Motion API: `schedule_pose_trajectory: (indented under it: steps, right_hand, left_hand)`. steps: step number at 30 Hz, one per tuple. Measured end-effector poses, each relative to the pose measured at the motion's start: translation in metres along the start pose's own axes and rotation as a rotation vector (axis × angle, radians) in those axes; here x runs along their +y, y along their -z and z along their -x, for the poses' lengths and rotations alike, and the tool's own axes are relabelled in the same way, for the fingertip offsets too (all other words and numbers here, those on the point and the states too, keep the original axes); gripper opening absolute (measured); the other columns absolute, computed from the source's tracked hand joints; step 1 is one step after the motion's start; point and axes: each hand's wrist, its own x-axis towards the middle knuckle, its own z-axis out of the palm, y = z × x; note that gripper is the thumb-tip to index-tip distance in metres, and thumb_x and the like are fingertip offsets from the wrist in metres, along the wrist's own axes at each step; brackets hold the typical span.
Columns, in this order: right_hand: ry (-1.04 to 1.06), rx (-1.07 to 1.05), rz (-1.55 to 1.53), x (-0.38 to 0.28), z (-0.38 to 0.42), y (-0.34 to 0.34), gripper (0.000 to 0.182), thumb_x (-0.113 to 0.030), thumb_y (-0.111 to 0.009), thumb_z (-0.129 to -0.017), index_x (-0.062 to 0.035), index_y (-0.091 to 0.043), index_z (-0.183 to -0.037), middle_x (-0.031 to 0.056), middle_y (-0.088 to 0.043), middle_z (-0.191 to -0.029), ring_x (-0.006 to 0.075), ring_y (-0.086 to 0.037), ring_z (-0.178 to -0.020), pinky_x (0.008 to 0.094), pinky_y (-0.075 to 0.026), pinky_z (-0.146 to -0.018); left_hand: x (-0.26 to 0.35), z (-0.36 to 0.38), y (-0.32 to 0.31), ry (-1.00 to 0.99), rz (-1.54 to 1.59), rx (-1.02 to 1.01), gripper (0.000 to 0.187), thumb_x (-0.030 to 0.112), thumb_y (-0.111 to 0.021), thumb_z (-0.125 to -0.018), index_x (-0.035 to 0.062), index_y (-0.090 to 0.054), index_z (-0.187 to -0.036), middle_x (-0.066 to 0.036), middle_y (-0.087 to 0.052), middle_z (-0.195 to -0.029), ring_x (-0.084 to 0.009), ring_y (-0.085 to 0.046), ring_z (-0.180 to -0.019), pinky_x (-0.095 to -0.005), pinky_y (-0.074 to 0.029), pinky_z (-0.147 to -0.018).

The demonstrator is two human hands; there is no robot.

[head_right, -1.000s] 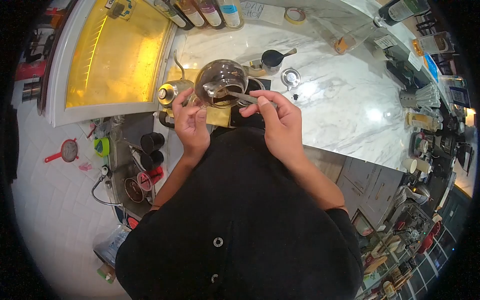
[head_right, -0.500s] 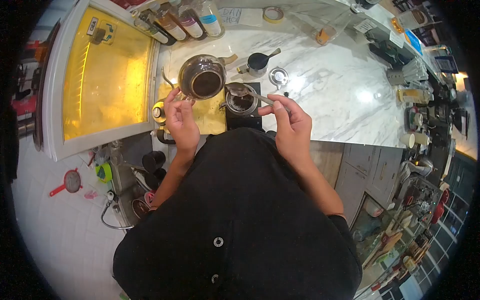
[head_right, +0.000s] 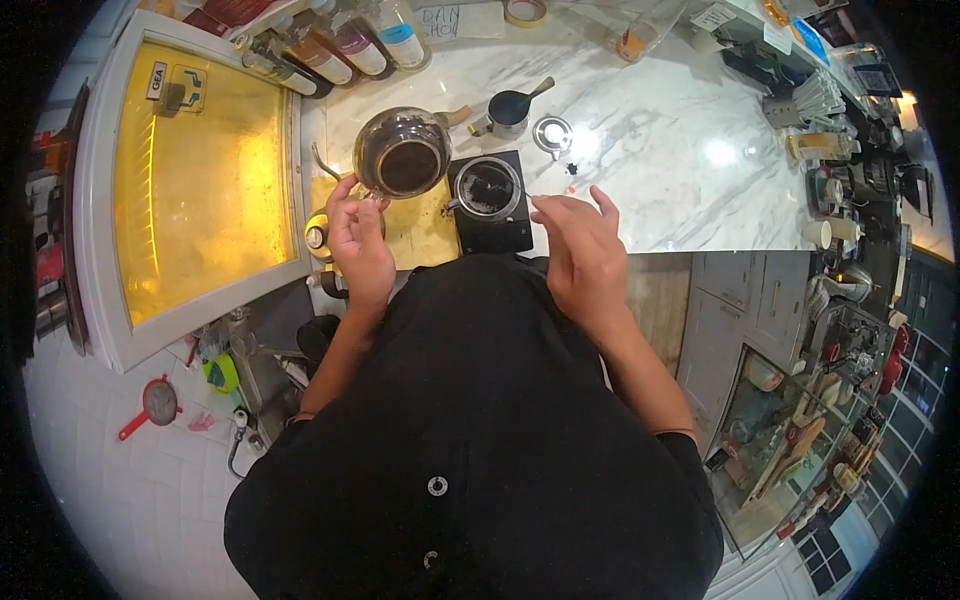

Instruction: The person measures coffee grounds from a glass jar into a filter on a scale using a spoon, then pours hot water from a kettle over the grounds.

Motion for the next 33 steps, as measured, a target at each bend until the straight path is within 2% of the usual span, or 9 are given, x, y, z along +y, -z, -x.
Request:
schedule_pose_trajectory:
  steps: [1,2,4,8,11,16,23,25,33]
  right_hand:
    - [-0.032,0.014,-0.052,-0.007,-0.003,0.005,0.034,0.012,-0.065,-0.09,-0.0056,-0.069,-0.119,0.0083,-0.076,-0.099,0.0262,-0.074,-0.098,0.0516,-0.042,-0.109]
    - [-0.034,0.015,-0.047,-0.014,-0.006,0.008,0.034,0.012,-0.065,-0.09,-0.0056,-0.069,-0.119,0.0083,-0.076,-0.099,0.0262,-0.074,-0.098,0.0516,-0.042,-0.109]
    - [0.003,0.06,-0.112,-0.028,-0.01,0.011,0.035,0.013,-0.066,-0.089,-0.0051,-0.07,-0.119,0.0088,-0.076,-0.098,0.0265,-0.074,-0.098,0.0529,-0.042,-0.11]
    - [0.094,0.038,-0.106,-0.051,-0.02,0.012,0.037,0.013,-0.068,-0.086,-0.005,-0.07,-0.118,0.0093,-0.076,-0.098,0.027,-0.074,-0.1,0.054,-0.041,-0.11]
    - [0.209,-0.027,-0.053,-0.056,-0.024,0.006,0.04,0.011,-0.072,-0.082,-0.0055,-0.069,-0.117,0.0085,-0.073,-0.1,0.0265,-0.073,-0.104,0.0553,-0.04,-0.109]
    - [0.215,-0.099,-0.009,-0.057,-0.03,-0.001,0.039,0.01,-0.071,-0.082,-0.0059,-0.07,-0.117,0.0065,-0.071,-0.102,0.0247,-0.071,-0.103,0.055,-0.038,-0.11]
    - [0.242,-0.092,0.048,-0.055,-0.043,-0.004,0.042,0.01,-0.07,-0.079,-0.0064,-0.07,-0.117,0.0047,-0.069,-0.098,0.0228,-0.069,-0.102,0.0559,-0.037,-0.111]
    - [0.239,-0.101,0.054,-0.053,-0.046,-0.004,0.041,0.01,-0.07,-0.079,-0.0064,-0.07,-0.117,0.0045,-0.069,-0.098,0.0227,-0.069,-0.102,0.056,-0.037,-0.111]
    - [0.241,-0.126,0.021,-0.046,-0.049,-0.006,0.04,0.01,-0.07,-0.079,-0.0064,-0.07,-0.116,0.0038,-0.067,-0.095,0.0225,-0.068,-0.101,0.056,-0.037,-0.11]
  left_hand:
    - [-0.001,-0.002,0.001,-0.001,-0.046,-0.028,0.017,0.01,-0.053,-0.108,-0.0022,-0.054,-0.096,-0.021,-0.045,-0.145,-0.0209,-0.06,-0.119,-0.039,-0.057,-0.103]
    - [-0.002,-0.003,0.0,0.001,-0.042,-0.031,0.017,0.01,-0.053,-0.108,-0.0022,-0.054,-0.096,-0.021,-0.045,-0.145,-0.0209,-0.06,-0.119,-0.039,-0.057,-0.103]
    - [-0.005,-0.001,-0.001,0.003,0.087,-0.018,0.014,0.01,-0.06,-0.106,-0.0022,-0.057,-0.1,-0.02,-0.045,-0.145,-0.0243,-0.059,-0.122,-0.0381,-0.05,-0.104]
    - [0.013,-0.004,-0.004,-0.021,0.117,-0.068,0.017,0.012,-0.053,-0.109,-0.0003,-0.056,-0.098,-0.022,-0.043,-0.149,-0.0214,-0.059,-0.122,-0.0378,-0.054,-0.103]
    - [0.018,-0.006,-0.004,-0.113,0.121,-0.107,0.018,0.016,-0.054,-0.109,0.0013,-0.056,-0.099,-0.022,-0.042,-0.15,-0.0229,-0.056,-0.127,-0.0388,-0.048,-0.106]
    - [0.028,-0.01,-0.005,-0.182,0.169,-0.127,0.016,0.016,-0.055,-0.108,0.0016,-0.057,-0.1,-0.022,-0.043,-0.149,-0.0237,-0.053,-0.129,-0.0395,-0.041,-0.11]
    - [0.026,-0.021,-0.011,-0.265,0.143,-0.136,0.011,0.01,-0.056,-0.106,0.0012,-0.057,-0.099,-0.023,-0.044,-0.148,-0.025,-0.053,-0.129,-0.0393,-0.041,-0.11]
    - [0.021,-0.022,-0.013,-0.266,0.196,-0.116,0.014,0.011,-0.063,-0.104,0.0,-0.056,-0.098,-0.023,-0.042,-0.146,-0.032,-0.057,-0.13,-0.0465,-0.047,-0.112]
    - [0.024,-0.017,-0.015,-0.228,0.17,-0.088,0.016,0.013,-0.063,-0.105,0.0002,-0.056,-0.099,-0.022,-0.042,-0.146,-0.0312,-0.059,-0.126,-0.0439,-0.049,-0.108]
